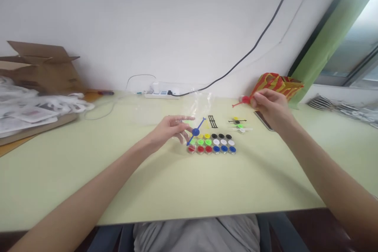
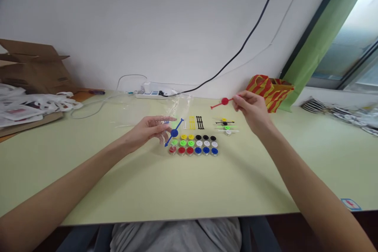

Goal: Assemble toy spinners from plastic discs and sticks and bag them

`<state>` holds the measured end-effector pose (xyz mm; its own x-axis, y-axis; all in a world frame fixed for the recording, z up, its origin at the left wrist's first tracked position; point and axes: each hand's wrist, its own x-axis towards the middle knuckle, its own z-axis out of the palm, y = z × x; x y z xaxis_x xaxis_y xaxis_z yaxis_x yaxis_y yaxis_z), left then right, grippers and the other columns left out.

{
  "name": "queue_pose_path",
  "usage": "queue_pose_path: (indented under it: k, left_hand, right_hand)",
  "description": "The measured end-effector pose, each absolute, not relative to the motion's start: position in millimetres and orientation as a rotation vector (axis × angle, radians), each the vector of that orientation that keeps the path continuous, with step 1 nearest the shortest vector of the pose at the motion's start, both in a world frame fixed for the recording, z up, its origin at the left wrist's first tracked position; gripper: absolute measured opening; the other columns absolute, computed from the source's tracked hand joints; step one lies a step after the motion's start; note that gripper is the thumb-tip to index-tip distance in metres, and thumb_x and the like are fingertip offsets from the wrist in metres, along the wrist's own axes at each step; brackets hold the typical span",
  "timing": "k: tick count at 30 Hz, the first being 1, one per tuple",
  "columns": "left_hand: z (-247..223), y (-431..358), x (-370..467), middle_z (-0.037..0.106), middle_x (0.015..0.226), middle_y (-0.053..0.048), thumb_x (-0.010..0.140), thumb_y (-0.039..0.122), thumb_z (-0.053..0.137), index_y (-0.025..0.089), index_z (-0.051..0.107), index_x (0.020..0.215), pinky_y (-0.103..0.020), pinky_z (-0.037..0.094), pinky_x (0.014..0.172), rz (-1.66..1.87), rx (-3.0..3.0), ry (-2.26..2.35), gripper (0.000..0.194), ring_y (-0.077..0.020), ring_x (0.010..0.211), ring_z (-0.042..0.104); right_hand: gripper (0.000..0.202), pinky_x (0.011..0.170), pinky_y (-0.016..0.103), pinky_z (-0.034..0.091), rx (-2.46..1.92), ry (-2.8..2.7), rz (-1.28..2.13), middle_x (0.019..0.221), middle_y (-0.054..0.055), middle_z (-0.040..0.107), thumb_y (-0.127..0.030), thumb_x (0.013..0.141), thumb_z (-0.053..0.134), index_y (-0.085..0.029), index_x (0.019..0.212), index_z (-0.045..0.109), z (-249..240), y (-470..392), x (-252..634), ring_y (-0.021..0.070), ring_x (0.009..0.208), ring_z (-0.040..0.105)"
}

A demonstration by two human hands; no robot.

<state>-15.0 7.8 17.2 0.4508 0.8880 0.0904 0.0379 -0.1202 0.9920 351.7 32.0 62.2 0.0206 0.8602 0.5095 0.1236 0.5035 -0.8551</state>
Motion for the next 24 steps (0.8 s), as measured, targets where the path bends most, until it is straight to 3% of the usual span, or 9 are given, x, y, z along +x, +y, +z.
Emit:
queue_pose_path:
  k: [7, 12, 19, 21, 24]
  left_hand:
    - [18, 12, -27, 0.079, 0.081, -0.010, 0.086, 0.049, 0.077, 0.019, 0.076, 0.119, -0.028, 0.053, 0.055, 0.637, 1.613, 0.786, 0.044, -0.0168, 0.055, 0.067]
    - [20, 10, -32, 0.075, 0.069, -0.006, 0.089, 0.048, 0.074, 0.020, 0.076, 0.116, -0.024, 0.050, 0.048, 0.522, 1.597, 0.793, 0.039, -0.0151, 0.049, 0.064]
    - [23, 14, -37, 0.077, 0.077, -0.009, 0.086, 0.048, 0.077, 0.020, 0.080, 0.110, -0.023, 0.049, 0.042, 0.420, 1.561, 0.806, 0.037, -0.0149, 0.045, 0.064]
    - [27, 13, -38, 0.078, 0.082, -0.011, 0.090, 0.048, 0.073, 0.021, 0.079, 0.113, -0.023, 0.049, 0.043, 0.320, 1.582, 0.782, 0.037, -0.0155, 0.047, 0.066]
    - [31, 12, -42, 0.080, 0.090, -0.013, 0.093, 0.048, 0.069, 0.022, 0.078, 0.118, -0.025, 0.053, 0.046, 0.200, 1.597, 0.749, 0.037, -0.0190, 0.054, 0.071]
  right_hand:
    - [0.032, 0.061, 0.031, 0.047, -0.796, -1.299, 0.764, 0.074, 0.001, 0.057, -0.052, 0.084, 0.075, -0.025, 0.079, 0.059, 55, 29, 284, 0.0164, 0.071, 0.057]
    - [0.031, 0.066, 0.030, 0.049, -0.860, -1.280, 0.796, 0.088, 0.004, 0.065, -0.053, 0.088, 0.070, -0.025, 0.083, 0.056, 34, 19, 283, 0.0189, 0.086, 0.064]
    - [0.036, 0.080, 0.034, 0.056, -0.799, -1.212, 0.899, 0.106, 0.005, 0.070, -0.053, 0.090, 0.068, -0.024, 0.083, 0.049, 26, 18, 278, 0.0209, 0.100, 0.070]
    - [0.041, 0.079, 0.035, 0.057, -0.778, -1.206, 1.000, 0.111, 0.004, 0.070, -0.056, 0.088, 0.071, -0.024, 0.083, 0.045, 26, 17, 276, 0.0213, 0.098, 0.071]
    - [0.049, 0.068, 0.034, 0.057, -0.750, -1.232, 1.149, 0.095, 0.001, 0.072, -0.061, 0.085, 0.073, -0.026, 0.085, 0.039, 25, 15, 273, 0.0201, 0.078, 0.072]
